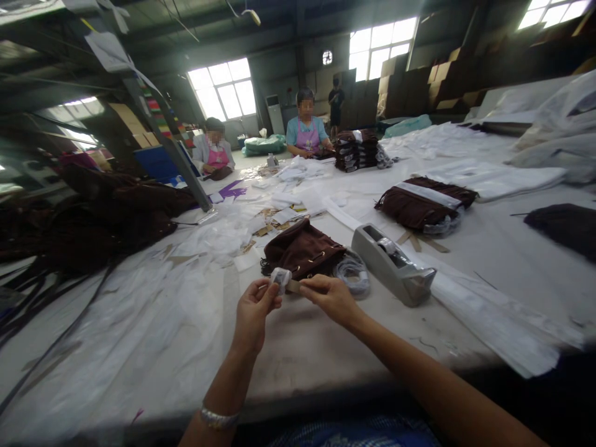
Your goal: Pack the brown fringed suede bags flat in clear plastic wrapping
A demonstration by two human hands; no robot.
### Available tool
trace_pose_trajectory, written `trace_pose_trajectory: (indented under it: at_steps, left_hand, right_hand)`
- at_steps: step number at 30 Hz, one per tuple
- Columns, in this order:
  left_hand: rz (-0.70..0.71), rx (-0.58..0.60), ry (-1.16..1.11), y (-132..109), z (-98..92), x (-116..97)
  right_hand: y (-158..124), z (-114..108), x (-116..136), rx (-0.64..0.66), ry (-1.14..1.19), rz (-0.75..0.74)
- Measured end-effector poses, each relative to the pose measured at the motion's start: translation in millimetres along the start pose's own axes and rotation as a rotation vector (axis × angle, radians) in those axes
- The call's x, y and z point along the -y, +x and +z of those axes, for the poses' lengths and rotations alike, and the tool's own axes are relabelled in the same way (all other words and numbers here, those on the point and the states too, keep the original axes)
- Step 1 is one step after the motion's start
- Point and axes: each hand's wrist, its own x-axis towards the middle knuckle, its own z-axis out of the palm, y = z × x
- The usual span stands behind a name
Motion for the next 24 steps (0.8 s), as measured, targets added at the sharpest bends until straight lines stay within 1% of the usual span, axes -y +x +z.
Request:
trace_pose_trajectory:
  at_steps: [4, 6, 10, 12, 17, 21, 24]
  left_hand:
    - [0.022, -0.025, 0.008, 1.3, -0.6, 1.4]
    - [0.023, -0.032, 0.000, 1.8, -0.2, 3.1]
    - [0.041, -0.027, 0.015, 0.3, 2.3, 5.5]
    - [0.059, -0.028, 0.045, -1.1, 3.5, 5.4]
    - [0.089, -0.069, 0.082, -3.6, 5.0, 5.4]
    - [0.127, -0.063, 0.151, -6.0, 8.7, 8.8]
    - [0.172, -0.083, 0.222, -5.8, 9.9, 11.0]
  right_hand:
    - [0.3, 3.9, -6.5, -0.006, 0.184, 0.050]
    - [0.3, 4.2, -9.6, -0.006, 0.233, 0.083]
    - [4.1, 0.9, -11.0, 0.027, 0.194, 0.158]
    - [6.6, -1.7, -9.2, 0.047, 0.153, 0.171]
    - [9.8, -4.8, -6.1, 0.081, 0.056, 0.121]
    - [11.5, 1.9, -10.7, 0.030, 0.102, 0.112]
    - [11.6, 8.2, -13.3, 0.038, 0.134, 0.079]
